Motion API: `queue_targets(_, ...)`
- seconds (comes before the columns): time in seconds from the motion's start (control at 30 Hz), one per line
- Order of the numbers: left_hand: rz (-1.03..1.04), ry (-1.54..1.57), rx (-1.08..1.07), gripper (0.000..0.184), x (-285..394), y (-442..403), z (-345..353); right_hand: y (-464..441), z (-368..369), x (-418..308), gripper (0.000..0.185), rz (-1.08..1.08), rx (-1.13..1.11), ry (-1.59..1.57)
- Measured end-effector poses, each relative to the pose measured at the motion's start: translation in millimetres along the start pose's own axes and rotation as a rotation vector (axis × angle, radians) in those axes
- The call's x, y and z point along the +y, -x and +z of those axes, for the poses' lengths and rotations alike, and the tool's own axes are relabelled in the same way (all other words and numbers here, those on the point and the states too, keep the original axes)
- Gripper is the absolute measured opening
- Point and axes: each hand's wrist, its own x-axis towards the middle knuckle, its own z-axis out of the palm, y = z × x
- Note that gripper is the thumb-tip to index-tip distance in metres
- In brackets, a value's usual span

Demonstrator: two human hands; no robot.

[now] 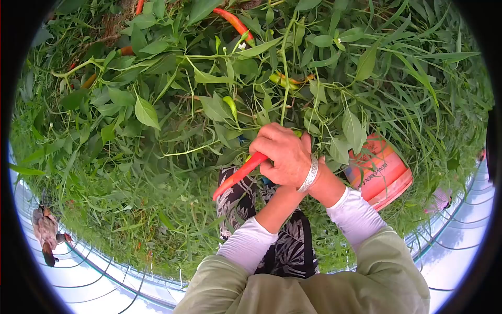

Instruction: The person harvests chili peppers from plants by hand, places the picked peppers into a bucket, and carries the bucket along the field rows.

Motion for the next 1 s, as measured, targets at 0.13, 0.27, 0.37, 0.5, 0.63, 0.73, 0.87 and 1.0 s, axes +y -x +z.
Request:
queue_targets(0.13, 0.127, -0.415, 0.177, 0.074, 1.4, 5.2, -0.5, -0.6, -12.4, -15.2, 0.025, -0.050, -0.137, -0.019)
queue_targets(0.27, -0.134, -0.042, -0.054, 0.062, 13.6, -8.8, -6.7, 17.4, 9.4, -66.4, 0.030, -0.153, -0.442, -0.414)
queue_targets(0.37, -0.121, 0.011, -0.067, 0.059, 14.6, -9.9, -14.0, 26.3, 31.9, -98.1, 0.032, -0.330, -0.498, -0.400)
queue_targets(0.5, 0.262, 0.051, -0.177, 0.064, -24.7, -4.7, 13.2, -69.5, -30.8, -19.9, 0.030, 0.163, 0.204, -0.374)
queue_targets(0.63, -0.137, -0.046, -0.198, 0.065, 10.2, -10.4, -12.1, -165.7, -44.4, 69.0, 0.022, 0.210, 0.384, 0.362)
queue_targets(0.73, -0.136, -0.105, -0.188, 0.066, 7.6, -11.8, -6.0, -188.4, -25.0, 73.7, 0.024, 0.370, 0.108, 0.500)
queue_targets(0.87, 0.009, -0.168, -0.203, 0.068, -36.4, -9.4, 38.5, -184.9, -5.5, 95.5, 0.030, 0.358, 0.123, 0.542)
queue_targets(1.0, 0.125, -0.205, -0.181, 0.068, -40.1, -11.0, 34.6, -175.3, -21.0, 75.8, 0.032, 0.327, 0.328, 0.316)
